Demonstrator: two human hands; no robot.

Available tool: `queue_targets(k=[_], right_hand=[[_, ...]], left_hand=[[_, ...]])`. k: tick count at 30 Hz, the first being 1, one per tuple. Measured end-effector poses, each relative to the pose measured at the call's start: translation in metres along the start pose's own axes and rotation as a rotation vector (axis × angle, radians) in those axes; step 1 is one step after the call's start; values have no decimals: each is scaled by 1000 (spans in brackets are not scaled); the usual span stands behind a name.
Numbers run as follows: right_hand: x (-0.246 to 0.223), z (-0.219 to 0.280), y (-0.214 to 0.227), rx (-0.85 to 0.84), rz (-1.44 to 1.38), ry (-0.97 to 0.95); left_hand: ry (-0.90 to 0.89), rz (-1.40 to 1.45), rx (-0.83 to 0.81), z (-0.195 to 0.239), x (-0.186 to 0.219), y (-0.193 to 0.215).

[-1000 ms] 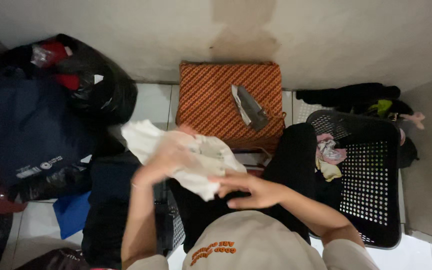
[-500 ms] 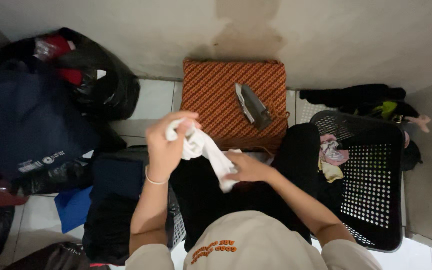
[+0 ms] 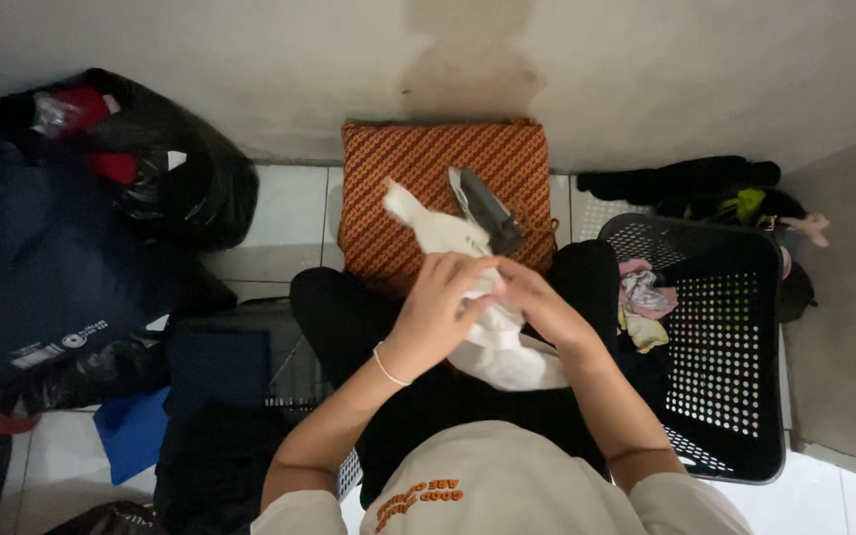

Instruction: The person irons and folds a dark garment on a cushion, then retrieves a white t-shirt from a basket and irons it. They then take a light-colored pair of pants and examine the waistband before beginning to fold them.

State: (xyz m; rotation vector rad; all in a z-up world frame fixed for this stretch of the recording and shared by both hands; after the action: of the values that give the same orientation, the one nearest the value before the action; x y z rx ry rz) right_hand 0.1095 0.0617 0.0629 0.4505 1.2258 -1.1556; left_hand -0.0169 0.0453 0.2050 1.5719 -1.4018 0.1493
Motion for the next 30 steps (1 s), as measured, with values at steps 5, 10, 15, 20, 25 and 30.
queue_targets(k=[5, 10, 15, 20, 25, 30], right_hand=[[-27, 17, -30, -124, 224, 37], [8, 11, 4, 111, 661, -166], [32, 1, 23, 90, 590, -29], [30, 1, 45, 229, 367, 45], [4, 4, 60, 278, 790, -120], [-54, 28, 74, 693, 1014, 280]], left_hand=[[123, 103, 117, 18, -42, 21], [154, 13, 306, 29, -46, 79], [308, 54, 380, 50, -65, 110], [261, 304, 496, 67, -84, 127], [335, 380, 429, 81, -97, 145], [259, -439, 423, 94, -67, 177]])
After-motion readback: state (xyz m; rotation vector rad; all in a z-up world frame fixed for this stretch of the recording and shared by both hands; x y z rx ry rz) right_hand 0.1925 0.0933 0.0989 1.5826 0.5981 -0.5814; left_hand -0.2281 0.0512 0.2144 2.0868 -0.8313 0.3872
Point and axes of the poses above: each hand's wrist, its own z-axis away from the middle knuckle, its own y-axis out of the back of the hand, x = y × z, the point moved 10 cm from there along -z, towards the middle knuckle, and after that the axes turned 12 degrees about -y, right-handed, at the moved point
